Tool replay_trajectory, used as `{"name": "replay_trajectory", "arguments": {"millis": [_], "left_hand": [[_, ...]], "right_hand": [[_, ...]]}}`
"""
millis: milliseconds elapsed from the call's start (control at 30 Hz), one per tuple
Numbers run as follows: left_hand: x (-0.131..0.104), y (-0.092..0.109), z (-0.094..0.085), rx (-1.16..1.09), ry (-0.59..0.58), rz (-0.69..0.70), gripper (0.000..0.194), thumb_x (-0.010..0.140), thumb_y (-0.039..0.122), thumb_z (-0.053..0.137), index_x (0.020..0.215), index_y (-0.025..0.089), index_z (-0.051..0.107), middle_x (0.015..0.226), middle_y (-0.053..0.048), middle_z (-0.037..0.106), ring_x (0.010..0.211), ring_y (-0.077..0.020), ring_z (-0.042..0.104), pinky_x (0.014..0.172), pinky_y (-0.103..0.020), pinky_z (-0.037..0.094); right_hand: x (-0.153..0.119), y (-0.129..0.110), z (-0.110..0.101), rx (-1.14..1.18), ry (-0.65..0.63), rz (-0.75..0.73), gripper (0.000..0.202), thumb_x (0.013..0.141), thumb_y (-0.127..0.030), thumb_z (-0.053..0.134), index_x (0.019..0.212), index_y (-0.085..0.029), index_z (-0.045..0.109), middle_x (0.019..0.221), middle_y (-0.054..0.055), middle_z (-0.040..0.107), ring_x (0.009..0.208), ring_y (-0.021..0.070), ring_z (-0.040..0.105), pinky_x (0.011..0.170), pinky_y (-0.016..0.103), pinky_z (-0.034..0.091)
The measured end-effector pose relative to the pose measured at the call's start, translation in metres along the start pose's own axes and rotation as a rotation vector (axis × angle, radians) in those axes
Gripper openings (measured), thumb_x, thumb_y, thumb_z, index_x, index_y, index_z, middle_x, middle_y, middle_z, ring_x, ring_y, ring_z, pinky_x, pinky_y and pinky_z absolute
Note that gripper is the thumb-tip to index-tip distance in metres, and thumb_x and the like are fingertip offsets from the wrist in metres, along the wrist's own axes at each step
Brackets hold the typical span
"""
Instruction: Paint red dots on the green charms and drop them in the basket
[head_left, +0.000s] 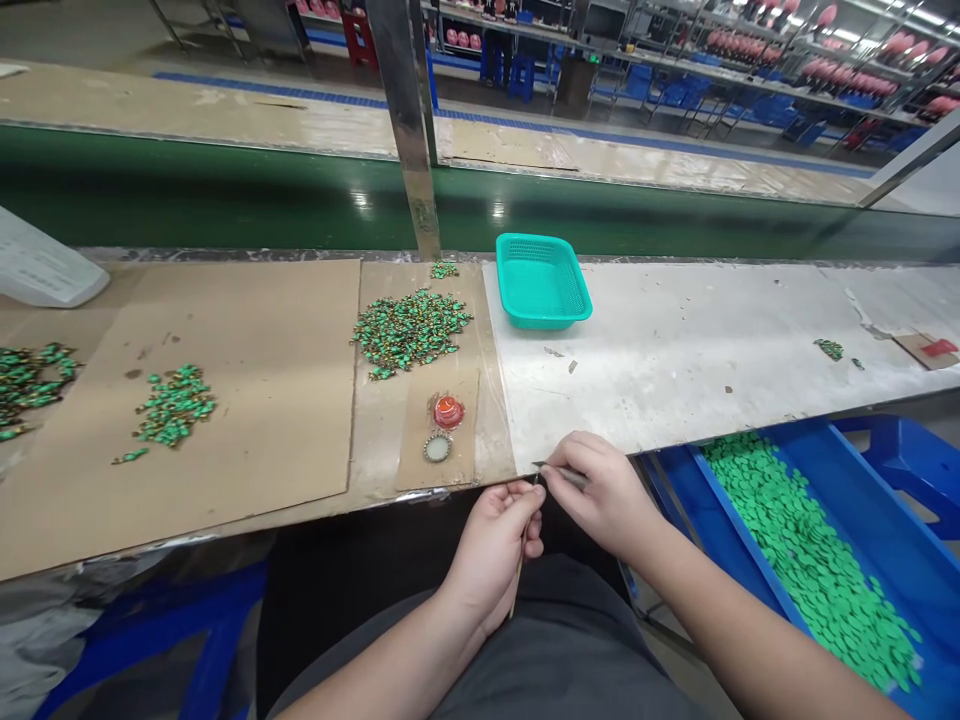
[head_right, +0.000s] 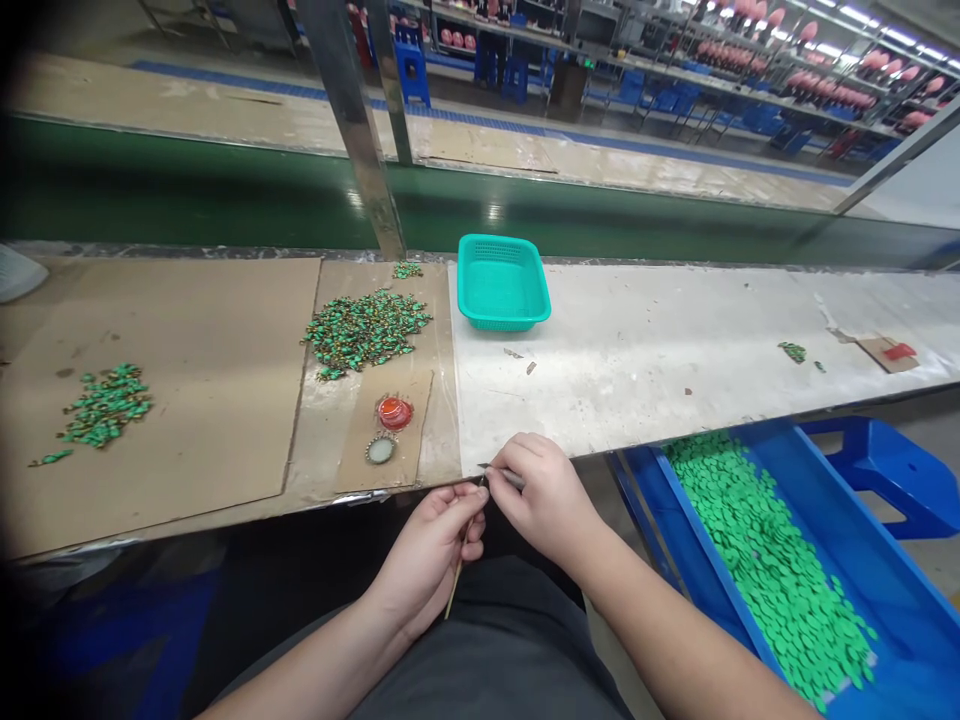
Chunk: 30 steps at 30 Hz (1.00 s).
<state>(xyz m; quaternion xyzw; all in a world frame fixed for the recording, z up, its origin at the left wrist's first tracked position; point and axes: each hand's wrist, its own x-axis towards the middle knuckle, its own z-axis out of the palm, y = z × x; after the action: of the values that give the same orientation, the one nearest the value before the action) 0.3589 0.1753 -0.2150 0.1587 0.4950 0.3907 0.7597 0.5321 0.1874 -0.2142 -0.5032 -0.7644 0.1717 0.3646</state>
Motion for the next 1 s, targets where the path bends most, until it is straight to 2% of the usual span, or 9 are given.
{"name": "replay_trajectory", "arguments": {"millis": [233, 400, 667, 1000], "left_hand": [[0.0002, 0.0, -0.0003, 0.005, 0.007, -0.001, 0.056, 0.056, 0.046, 0.112, 0.079, 0.02, 0.068, 0.063, 0.005, 0.057, 0.059, -0.0097, 0.048, 0.05, -0.02, 0.032], [0.0002, 0.0035, -0.002, 0.019, -0.005, -0.001, 0.052, 0.06, 0.047, 0.109, 0.077, 0.017, 0.071, 0.066, 0.001, 0.064, 0.057, -0.0091, 0.049, 0.049, -0.019, 0.032], [-0.0005, 0.0052, -0.0046, 0.033, -0.03, 0.01, 0.05, 0.062, 0.049, 0.107, 0.071, 0.016, 0.071, 0.066, 0.0, 0.064, 0.055, -0.0082, 0.048, 0.048, -0.02, 0.03], [0.0005, 0.0059, -0.0054, 0.039, -0.043, 0.014, 0.047, 0.064, 0.048, 0.105, 0.071, 0.016, 0.071, 0.065, 0.001, 0.062, 0.054, -0.0076, 0.046, 0.048, -0.02, 0.026]], "right_hand": [[0.0007, 0.0023, -0.0019, 0.019, 0.047, 0.054, 0.022, 0.106, -0.012, 0.064, 0.088, -0.025, 0.062, 0.083, 0.002, 0.067, 0.078, 0.0213, 0.066, 0.072, 0.035, 0.049], [0.0021, 0.0011, -0.0048, 0.048, 0.064, 0.079, 0.021, 0.106, -0.014, 0.066, 0.088, -0.024, 0.063, 0.081, 0.0, 0.066, 0.074, 0.0189, 0.065, 0.067, 0.032, 0.048], [0.0031, -0.0002, 0.0001, 0.016, -0.015, 0.015, 0.024, 0.105, -0.012, 0.067, 0.085, -0.024, 0.064, 0.082, 0.001, 0.067, 0.076, 0.0205, 0.065, 0.073, 0.035, 0.048], [0.0017, -0.0004, 0.0024, -0.028, -0.001, 0.015, 0.024, 0.106, -0.012, 0.066, 0.086, -0.025, 0.063, 0.083, 0.002, 0.068, 0.079, 0.0222, 0.065, 0.075, 0.036, 0.048]]}}
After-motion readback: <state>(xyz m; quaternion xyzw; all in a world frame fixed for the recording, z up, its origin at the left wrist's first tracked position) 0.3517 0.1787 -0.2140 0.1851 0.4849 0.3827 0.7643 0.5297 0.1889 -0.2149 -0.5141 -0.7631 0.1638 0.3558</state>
